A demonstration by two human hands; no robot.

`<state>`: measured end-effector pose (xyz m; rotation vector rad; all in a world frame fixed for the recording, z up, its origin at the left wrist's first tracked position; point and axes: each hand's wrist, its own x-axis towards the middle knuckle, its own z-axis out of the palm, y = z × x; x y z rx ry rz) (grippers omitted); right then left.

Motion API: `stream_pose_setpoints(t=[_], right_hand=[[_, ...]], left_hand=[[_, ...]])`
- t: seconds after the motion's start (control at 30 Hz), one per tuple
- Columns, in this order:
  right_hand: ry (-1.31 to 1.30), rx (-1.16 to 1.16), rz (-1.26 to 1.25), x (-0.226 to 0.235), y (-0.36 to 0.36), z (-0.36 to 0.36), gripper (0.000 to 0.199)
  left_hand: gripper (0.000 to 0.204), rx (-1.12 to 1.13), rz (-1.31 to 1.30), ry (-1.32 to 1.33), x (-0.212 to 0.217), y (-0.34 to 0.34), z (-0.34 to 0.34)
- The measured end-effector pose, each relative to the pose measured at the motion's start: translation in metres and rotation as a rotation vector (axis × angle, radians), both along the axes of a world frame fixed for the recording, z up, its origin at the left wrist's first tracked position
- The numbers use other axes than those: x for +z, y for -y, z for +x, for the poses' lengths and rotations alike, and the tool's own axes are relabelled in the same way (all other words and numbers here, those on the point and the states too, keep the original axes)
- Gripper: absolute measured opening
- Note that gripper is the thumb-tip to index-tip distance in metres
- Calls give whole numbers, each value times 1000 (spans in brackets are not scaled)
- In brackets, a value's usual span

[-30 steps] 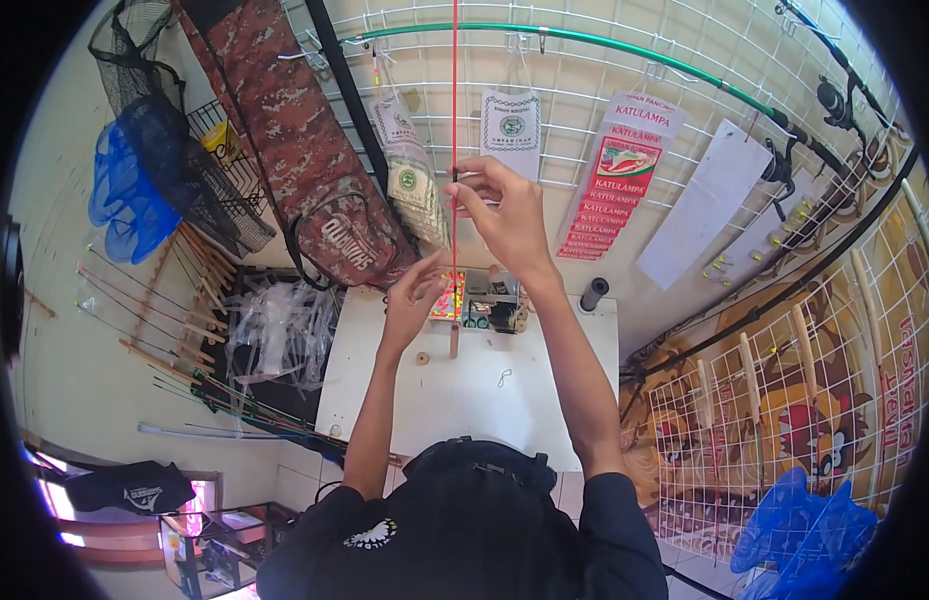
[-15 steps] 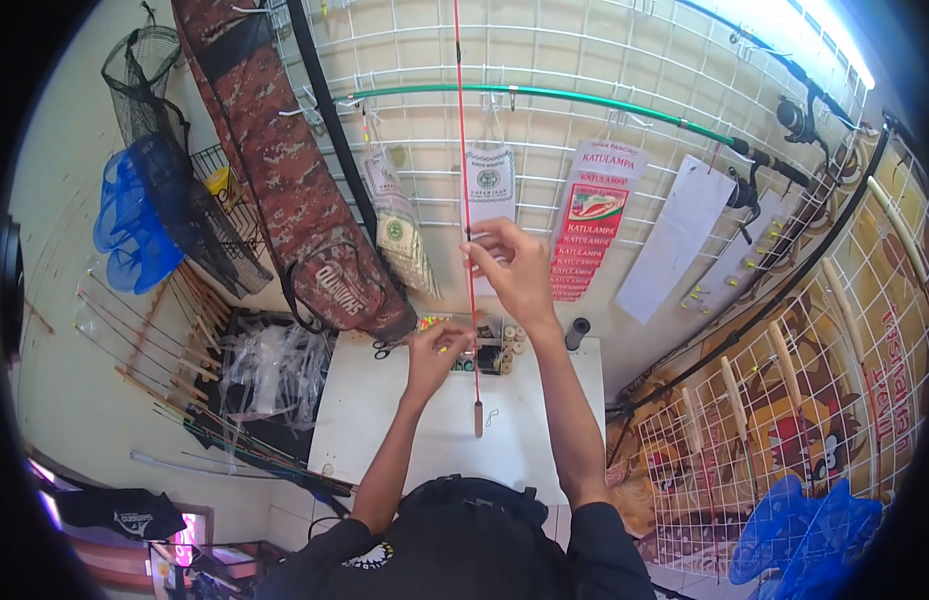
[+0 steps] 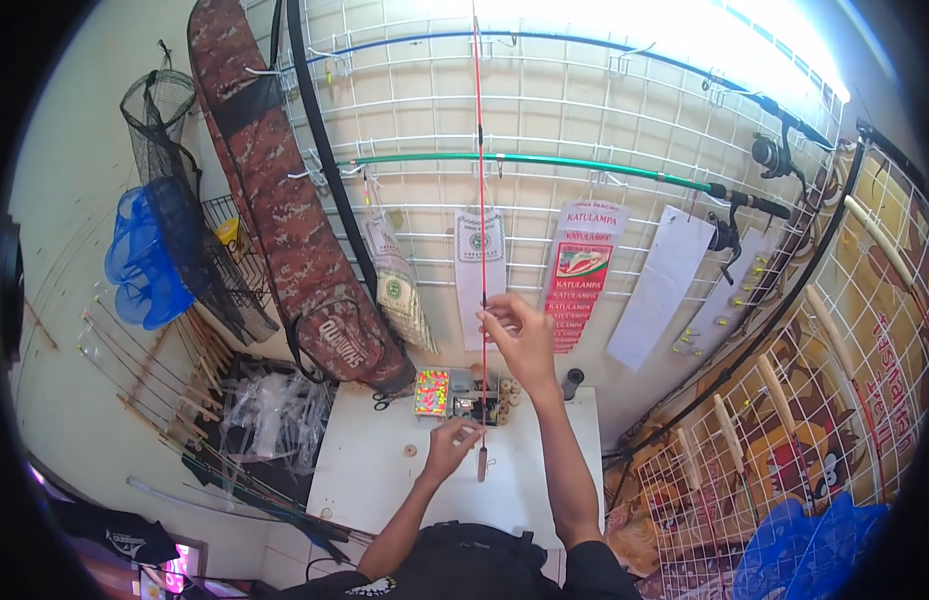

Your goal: Assembling a multi-section fishing rod and attaching a float.

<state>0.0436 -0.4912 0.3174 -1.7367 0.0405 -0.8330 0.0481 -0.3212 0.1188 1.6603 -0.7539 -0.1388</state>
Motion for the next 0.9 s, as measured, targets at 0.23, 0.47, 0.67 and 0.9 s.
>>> stream_pose_setpoints(t=[0.23, 0.47, 0.67, 0.9], right_hand=[[-40, -11, 10, -7, 1, 1, 16], [-46, -54, -22, -9, -1, 4, 16], [-58, -102, -71, -39, -4, 2, 17], [-183, -143, 17, -93, -23, -18, 19]], left_hand=[[14, -27, 105, 14, -31, -8, -4], [12, -18, 164, 24, -53, -10, -7], [12, -12, 180, 41, -64, -4, -7], [15, 23, 137, 59, -68, 0, -10]])
